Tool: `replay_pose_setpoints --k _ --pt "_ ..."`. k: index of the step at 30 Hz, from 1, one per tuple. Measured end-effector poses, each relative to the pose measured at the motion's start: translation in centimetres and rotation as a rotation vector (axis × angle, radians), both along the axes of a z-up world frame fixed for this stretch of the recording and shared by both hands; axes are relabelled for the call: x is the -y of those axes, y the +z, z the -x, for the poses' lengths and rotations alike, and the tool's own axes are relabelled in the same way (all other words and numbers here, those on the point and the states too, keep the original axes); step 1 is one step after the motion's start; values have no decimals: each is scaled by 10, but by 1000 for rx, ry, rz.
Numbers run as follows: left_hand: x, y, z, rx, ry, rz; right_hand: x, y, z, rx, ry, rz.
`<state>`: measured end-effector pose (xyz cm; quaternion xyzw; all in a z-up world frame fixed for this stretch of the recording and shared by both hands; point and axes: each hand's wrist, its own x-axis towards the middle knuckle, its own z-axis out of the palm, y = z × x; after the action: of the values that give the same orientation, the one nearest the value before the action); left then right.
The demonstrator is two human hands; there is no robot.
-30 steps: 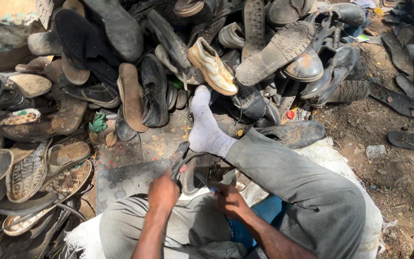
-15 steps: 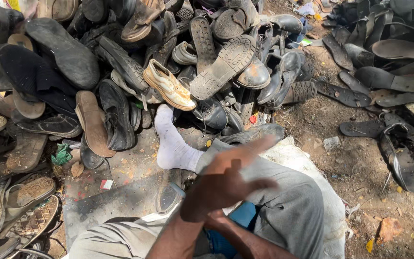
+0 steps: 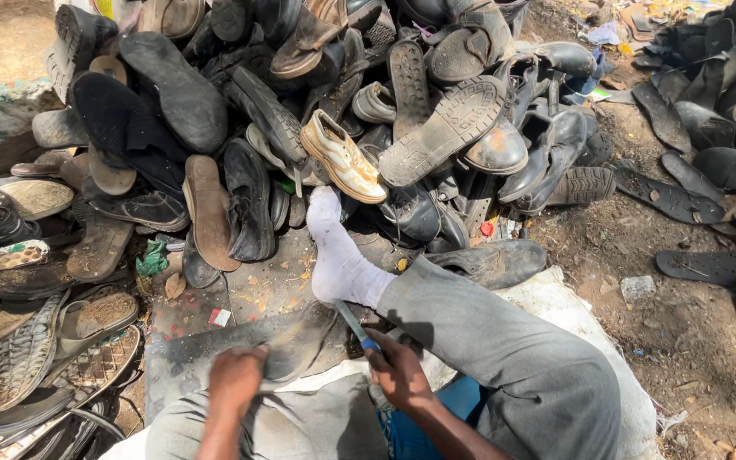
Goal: The person repairs shoes by hand using shears to cut and trim shoe components.
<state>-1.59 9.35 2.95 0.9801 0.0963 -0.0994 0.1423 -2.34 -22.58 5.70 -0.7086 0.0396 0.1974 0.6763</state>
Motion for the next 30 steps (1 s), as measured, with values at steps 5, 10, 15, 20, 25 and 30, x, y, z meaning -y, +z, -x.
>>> replay_pose_setpoints --k 5,10,15,20,25,30 --pt "-122 176 57 229 634 178 20 14 1 6 -117 -114" --pt "-122 183 3 1061 654 620 2 33 3 -153 -96 59" --pt "-12 37 -161 605 206 341 -18 -9 4 -179 70 94" --pt "23 1 -276 679 137 -164 -9 -64 -5 -253 202 214" --pt "23 28 -274 264 122 -272 -5 -50 -11 -193 45 60" --pt "8 59 -229 5 163 -251 -21 -37 0 -189 63 26"
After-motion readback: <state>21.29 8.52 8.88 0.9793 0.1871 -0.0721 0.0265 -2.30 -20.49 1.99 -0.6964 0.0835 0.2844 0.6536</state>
